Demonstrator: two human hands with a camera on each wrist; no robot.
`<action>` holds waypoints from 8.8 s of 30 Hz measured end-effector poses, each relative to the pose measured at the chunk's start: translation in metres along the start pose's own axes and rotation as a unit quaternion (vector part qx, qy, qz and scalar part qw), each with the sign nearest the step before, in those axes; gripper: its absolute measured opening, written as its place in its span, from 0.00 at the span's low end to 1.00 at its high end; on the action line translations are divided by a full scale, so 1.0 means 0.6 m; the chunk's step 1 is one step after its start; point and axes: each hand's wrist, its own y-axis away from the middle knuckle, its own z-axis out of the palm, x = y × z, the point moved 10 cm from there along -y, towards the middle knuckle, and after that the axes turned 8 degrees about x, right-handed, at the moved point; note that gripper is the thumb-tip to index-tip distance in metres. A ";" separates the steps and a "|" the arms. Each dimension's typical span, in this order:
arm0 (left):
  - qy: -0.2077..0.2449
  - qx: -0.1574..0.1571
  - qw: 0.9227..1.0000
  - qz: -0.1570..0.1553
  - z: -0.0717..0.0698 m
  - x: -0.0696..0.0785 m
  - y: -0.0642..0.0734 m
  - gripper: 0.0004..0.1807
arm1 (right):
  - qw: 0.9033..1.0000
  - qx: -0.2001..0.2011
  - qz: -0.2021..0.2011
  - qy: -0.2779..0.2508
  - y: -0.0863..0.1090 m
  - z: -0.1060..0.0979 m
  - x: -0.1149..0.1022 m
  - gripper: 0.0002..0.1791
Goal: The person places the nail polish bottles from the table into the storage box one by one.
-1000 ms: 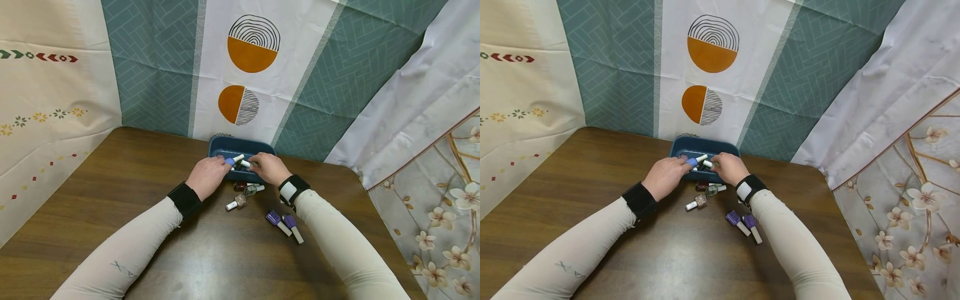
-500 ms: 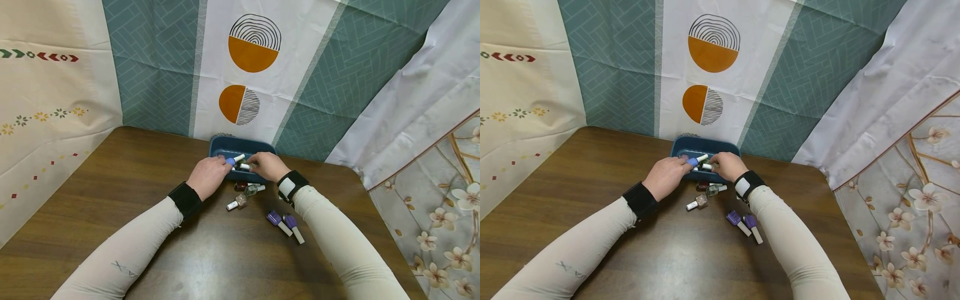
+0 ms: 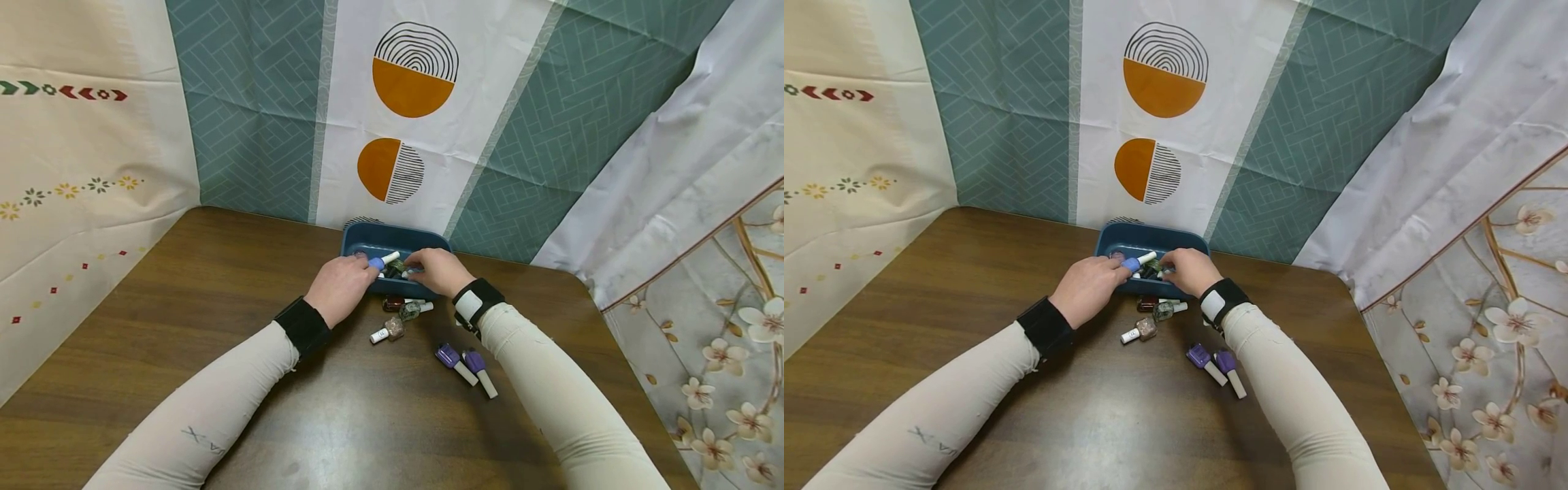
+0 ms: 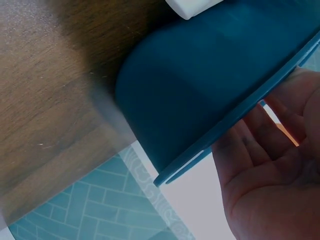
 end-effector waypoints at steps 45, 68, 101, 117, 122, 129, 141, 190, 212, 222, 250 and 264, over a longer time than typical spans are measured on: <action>-0.002 -0.016 1.000 -0.004 0.001 0.000 -0.002 0.12 | 0.989 0.138 -0.052 0.020 0.070 -0.042 0.007 0.26; 0.006 0.003 1.000 -0.002 -0.001 0.001 0.000 0.11 | 0.986 0.159 -0.058 0.015 0.162 -0.058 0.023 0.33; 0.019 -0.007 1.000 -0.010 0.000 -0.008 -0.006 0.11 | 0.989 0.132 -0.062 0.037 0.262 -0.036 0.005 0.36; 0.017 0.010 1.000 0.001 -0.002 -0.011 -0.005 0.10 | 0.989 0.124 -0.072 0.036 0.273 -0.012 -0.008 0.34; 0.014 0.008 1.000 0.002 0.000 -0.010 -0.006 0.10 | 0.991 0.109 -0.066 0.035 0.275 -0.003 -0.005 0.34; 0.014 0.011 1.000 0.002 -0.001 -0.008 -0.005 0.09 | 0.988 0.119 -0.085 0.040 0.279 0.005 -0.009 0.31; 0.016 0.008 1.000 0.002 0.000 -0.008 -0.003 0.10 | 0.989 0.108 -0.095 0.043 0.281 0.020 -0.009 0.29; 0.020 0.022 1.000 0.010 -0.004 -0.008 -0.005 0.09 | 0.987 0.104 -0.114 0.047 0.273 0.027 -0.037 0.23; 0.018 0.023 1.000 0.011 -0.007 -0.007 -0.005 0.08 | 0.984 0.138 -0.111 0.000 0.262 -0.016 -0.042 0.26; 0.018 0.023 0.999 0.012 -0.006 -0.007 -0.004 0.07 | 0.981 0.155 -0.113 0.012 0.245 -0.047 -0.040 0.25; 0.020 0.033 0.999 0.014 -0.004 -0.008 -0.003 0.06 | 0.978 0.173 -0.119 0.014 0.170 -0.086 -0.035 0.22; 0.026 0.027 0.999 0.011 -0.003 -0.008 -0.003 0.07 | 0.977 0.177 -0.114 0.029 0.139 -0.092 -0.029 0.21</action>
